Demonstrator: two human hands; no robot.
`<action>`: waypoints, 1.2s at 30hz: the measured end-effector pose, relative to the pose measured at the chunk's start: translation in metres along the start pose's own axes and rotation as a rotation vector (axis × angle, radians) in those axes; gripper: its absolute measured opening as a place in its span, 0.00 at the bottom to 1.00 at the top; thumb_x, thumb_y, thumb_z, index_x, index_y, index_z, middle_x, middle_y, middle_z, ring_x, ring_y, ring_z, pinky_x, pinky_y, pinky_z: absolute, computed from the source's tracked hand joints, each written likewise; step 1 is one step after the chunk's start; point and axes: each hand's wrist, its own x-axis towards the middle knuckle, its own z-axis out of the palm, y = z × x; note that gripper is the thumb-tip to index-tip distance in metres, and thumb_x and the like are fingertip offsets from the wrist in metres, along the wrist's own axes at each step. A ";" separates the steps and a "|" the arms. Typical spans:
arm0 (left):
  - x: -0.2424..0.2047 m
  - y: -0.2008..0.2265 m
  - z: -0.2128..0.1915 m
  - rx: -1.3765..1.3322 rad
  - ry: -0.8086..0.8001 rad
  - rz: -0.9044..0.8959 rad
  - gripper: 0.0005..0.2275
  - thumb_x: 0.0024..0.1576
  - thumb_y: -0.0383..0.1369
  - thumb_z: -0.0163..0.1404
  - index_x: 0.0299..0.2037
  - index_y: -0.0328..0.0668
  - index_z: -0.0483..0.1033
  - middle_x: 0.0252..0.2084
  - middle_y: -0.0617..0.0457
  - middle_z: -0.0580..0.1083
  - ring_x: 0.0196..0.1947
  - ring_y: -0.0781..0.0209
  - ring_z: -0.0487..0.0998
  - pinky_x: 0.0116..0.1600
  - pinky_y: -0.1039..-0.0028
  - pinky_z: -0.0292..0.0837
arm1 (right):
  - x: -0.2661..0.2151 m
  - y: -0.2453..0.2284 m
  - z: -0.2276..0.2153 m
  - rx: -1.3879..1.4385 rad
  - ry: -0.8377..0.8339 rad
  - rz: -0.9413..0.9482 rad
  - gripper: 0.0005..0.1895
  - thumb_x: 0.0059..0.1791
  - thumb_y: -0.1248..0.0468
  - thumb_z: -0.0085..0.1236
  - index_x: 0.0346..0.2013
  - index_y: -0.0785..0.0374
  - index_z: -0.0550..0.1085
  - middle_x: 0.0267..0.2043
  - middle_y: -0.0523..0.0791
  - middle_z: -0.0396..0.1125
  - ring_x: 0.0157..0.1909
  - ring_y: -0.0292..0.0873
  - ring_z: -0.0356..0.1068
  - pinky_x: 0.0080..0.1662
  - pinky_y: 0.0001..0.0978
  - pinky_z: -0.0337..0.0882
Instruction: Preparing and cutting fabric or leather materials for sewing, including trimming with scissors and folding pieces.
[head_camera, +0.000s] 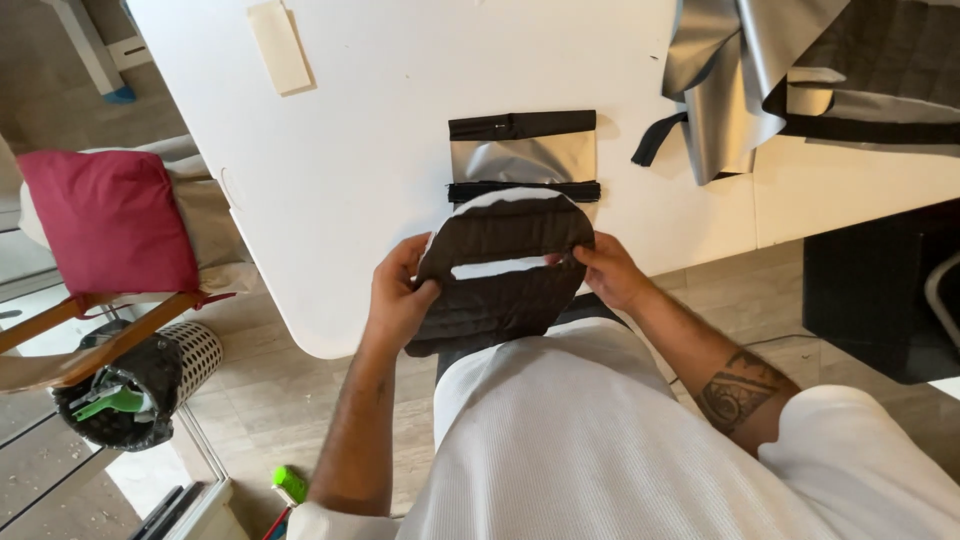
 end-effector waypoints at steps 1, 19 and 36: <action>0.011 -0.012 0.005 -0.031 0.009 0.012 0.27 0.45 0.12 0.46 0.59 0.28 0.74 0.39 0.39 0.78 0.43 0.50 0.78 0.48 0.56 0.78 | 0.000 -0.001 -0.011 -0.075 0.024 -0.101 0.08 0.50 0.68 0.61 0.44 0.65 0.78 0.39 0.48 0.77 0.44 0.43 0.78 0.47 0.32 0.77; 0.145 -0.126 0.056 0.663 0.263 -0.102 0.11 0.57 0.37 0.59 0.45 0.43 0.80 0.36 0.46 0.81 0.42 0.42 0.83 0.46 0.53 0.79 | 0.096 -0.019 -0.047 -1.060 0.500 -0.487 0.14 0.47 0.61 0.73 0.33 0.68 0.77 0.27 0.50 0.71 0.33 0.50 0.74 0.34 0.37 0.68; 0.149 -0.141 0.067 0.905 0.481 0.088 0.09 0.53 0.40 0.62 0.36 0.48 0.77 0.36 0.58 0.70 0.40 0.51 0.78 0.42 0.60 0.78 | 0.092 -0.013 -0.053 -1.179 0.601 -0.522 0.20 0.43 0.64 0.73 0.46 0.71 0.78 0.36 0.56 0.74 0.41 0.60 0.76 0.38 0.46 0.76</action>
